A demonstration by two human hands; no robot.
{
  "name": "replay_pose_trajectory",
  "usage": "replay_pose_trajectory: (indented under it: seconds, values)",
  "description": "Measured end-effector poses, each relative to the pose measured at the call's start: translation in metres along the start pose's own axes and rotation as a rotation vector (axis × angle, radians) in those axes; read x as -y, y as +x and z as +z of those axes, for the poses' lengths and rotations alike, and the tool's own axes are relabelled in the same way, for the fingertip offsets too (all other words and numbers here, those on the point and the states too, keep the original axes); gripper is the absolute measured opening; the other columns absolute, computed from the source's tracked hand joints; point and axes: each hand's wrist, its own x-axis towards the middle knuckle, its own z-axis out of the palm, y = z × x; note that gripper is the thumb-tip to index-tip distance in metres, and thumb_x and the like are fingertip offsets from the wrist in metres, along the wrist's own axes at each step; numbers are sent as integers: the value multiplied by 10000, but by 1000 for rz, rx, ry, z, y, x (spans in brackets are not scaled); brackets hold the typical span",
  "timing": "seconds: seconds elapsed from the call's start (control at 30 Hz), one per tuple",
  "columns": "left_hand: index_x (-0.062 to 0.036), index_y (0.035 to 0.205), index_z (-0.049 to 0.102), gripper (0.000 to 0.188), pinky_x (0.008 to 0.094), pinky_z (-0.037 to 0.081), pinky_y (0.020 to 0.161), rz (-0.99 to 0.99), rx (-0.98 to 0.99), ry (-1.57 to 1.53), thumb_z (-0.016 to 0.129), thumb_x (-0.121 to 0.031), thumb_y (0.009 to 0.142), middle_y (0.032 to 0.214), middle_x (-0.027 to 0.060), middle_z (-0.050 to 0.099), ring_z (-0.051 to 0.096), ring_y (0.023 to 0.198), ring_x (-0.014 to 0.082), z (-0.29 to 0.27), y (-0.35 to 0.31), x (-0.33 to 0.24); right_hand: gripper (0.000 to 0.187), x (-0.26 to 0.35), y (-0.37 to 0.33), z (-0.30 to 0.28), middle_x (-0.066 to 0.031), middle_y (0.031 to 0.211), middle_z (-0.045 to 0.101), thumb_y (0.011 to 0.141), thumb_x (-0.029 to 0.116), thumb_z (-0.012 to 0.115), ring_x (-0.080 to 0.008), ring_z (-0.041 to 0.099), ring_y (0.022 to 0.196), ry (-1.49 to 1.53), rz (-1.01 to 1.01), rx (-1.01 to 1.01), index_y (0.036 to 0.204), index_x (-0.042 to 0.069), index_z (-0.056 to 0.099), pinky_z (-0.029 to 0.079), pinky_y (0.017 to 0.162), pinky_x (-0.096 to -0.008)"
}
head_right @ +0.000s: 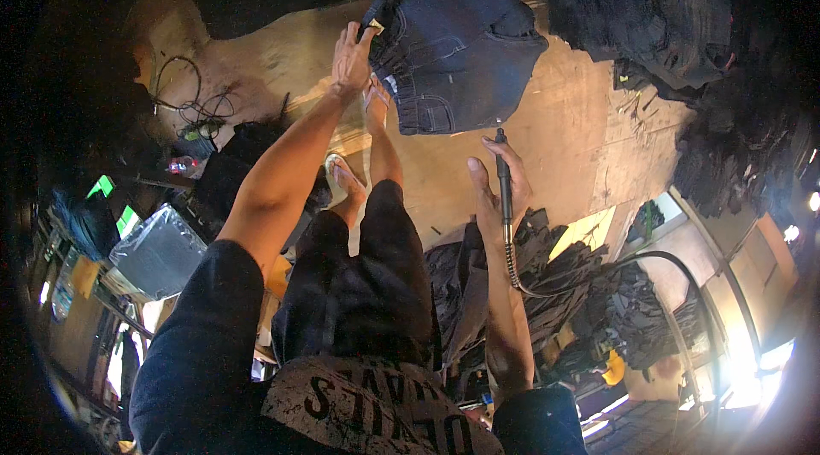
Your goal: The person uses a seam ripper to remove stitching from the seams and pockets of dark denim jeans. They repeatedly pick up jeans from a pile, work on specific seams, and place the jeans back down.
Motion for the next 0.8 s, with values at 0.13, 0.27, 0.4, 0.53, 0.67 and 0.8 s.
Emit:
replay_pose_trajectory:
  seconds: [0.13,0.27,0.4,0.53,0.67,0.8]
  values:
    - [-184,1251,746,512,492,583,1032,38,10,-269,798,-41,762,1346,192,655,712,1149,426,-60,-27,-51,350,1,13,-6,-164,1302,752,960,64,844,-305,720,1229,63,198,-76,1269,21,685,570,1080,-426]
    - [-235,1216,781,519,469,620,976,147,156,-370,855,-140,711,1257,213,746,769,1068,398,-133,-76,-161,583,-4,25,-4,-182,1497,628,941,0,836,-300,586,1431,-29,-82,-137,1449,38,551,516,1167,-463]
    - [-122,1133,796,430,467,624,937,185,173,-442,841,-149,707,1174,192,774,778,1034,387,-187,-98,-218,643,-3,29,21,-126,1385,652,878,-39,850,-276,612,1312,339,-35,-221,1442,45,553,523,1086,-436]
    - [-232,1292,799,573,435,529,1159,341,239,-165,825,-46,750,1528,149,653,630,1390,338,-243,-92,-139,602,61,15,46,-122,1254,702,783,-146,776,-276,696,1146,-53,-186,-279,1336,57,655,554,1034,-390]
    - [-140,1315,783,585,446,581,1055,464,270,-225,724,65,770,1278,175,778,737,1185,382,-338,-110,5,597,186,-53,92,-130,1250,714,788,-134,753,-287,697,1207,-190,-436,100,1344,64,662,559,1034,-403]
    - [-94,1277,791,641,404,561,1053,353,134,-253,606,171,723,1295,186,777,733,1245,353,-431,-206,102,505,295,-154,170,-135,1072,704,778,-34,737,-350,740,962,-64,-619,163,1252,138,701,599,784,-441]
